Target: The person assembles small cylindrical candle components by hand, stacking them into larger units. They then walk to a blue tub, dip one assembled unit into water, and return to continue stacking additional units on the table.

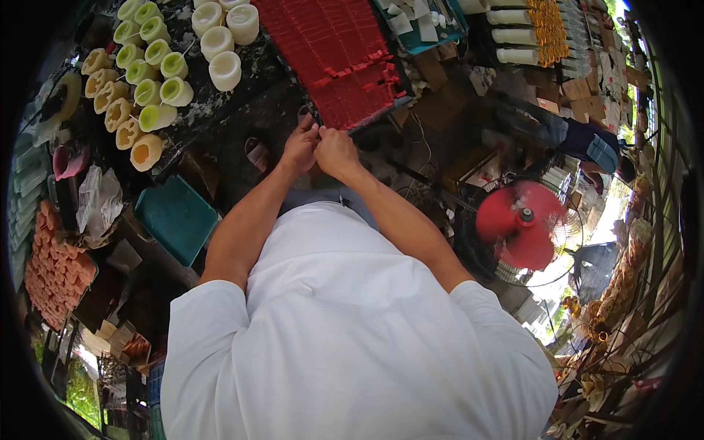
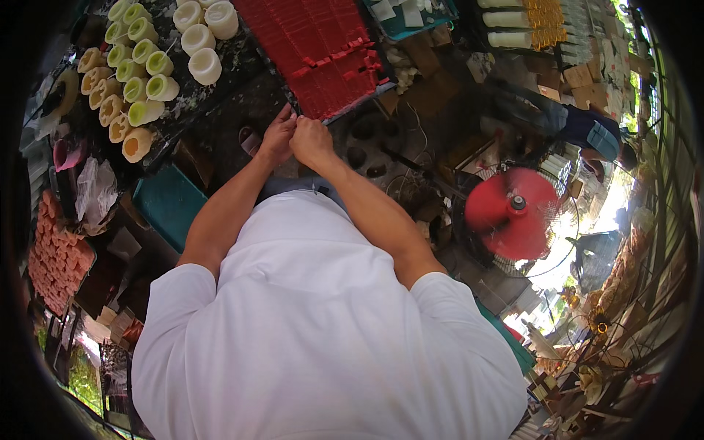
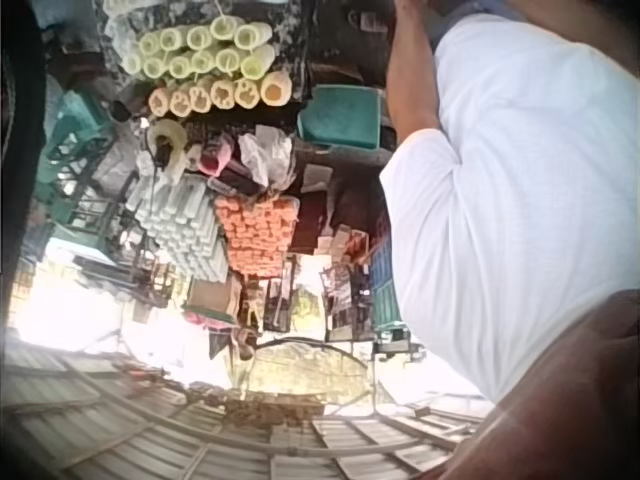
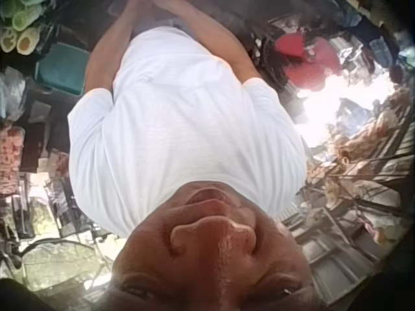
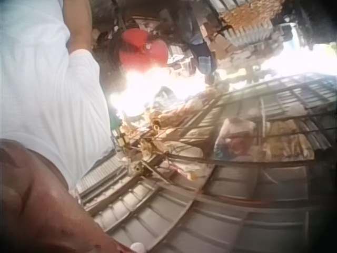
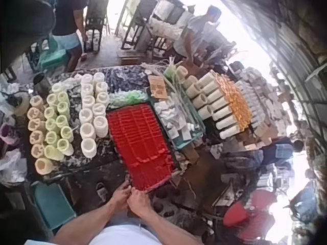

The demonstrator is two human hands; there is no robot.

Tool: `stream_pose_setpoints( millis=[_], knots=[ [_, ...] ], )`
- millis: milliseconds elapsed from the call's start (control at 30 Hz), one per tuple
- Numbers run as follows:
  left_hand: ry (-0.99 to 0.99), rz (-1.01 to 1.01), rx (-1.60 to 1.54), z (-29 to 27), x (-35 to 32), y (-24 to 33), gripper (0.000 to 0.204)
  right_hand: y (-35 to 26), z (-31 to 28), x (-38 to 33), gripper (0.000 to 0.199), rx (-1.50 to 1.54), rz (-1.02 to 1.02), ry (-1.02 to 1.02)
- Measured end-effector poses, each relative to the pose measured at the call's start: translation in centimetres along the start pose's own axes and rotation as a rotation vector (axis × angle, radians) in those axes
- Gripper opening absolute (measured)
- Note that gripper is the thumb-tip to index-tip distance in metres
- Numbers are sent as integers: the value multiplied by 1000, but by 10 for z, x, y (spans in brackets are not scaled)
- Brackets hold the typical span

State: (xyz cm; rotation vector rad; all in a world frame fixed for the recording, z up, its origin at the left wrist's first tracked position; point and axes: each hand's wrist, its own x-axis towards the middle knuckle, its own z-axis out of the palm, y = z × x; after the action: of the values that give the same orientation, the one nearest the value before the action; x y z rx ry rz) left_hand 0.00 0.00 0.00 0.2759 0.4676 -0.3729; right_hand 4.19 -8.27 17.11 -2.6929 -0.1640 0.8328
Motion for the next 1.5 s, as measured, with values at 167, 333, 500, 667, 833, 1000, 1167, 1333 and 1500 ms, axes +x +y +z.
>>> stream_pose_setpoints(
  millis=[167,333,500,667,833,1000,1167,1333,1500],
  knots=[
    [184,-60,-1,64,-26,7,55,22,-14,-29,27,-34,85,-109],
    [138,-50,37,61,-28,10,52,33,-11,-41,28,-64,-20,-5],
    [203,-69,17,50,-17,2,18,29,-3,-34,32,-21,-142,113],
    [237,-119,227,66,-22,10,14,56,-15,-47,32,4,-157,81],
    [241,-122,252,91,-28,22,13,95,-1,-42,34,-73,-243,176],
    [224,-123,292,84,-29,21,17,94,11,-6,35,-15,-354,272],
    [332,-132,374,77,-29,18,25,75,-1,23,33,11,-382,353],
    [510,-100,1045,108,-48,50,40,99,-6,2,31,62,-359,266],
    [373,218,954,122,-37,68,36,124,-2,-34,24,154,-237,279]
  ],
)
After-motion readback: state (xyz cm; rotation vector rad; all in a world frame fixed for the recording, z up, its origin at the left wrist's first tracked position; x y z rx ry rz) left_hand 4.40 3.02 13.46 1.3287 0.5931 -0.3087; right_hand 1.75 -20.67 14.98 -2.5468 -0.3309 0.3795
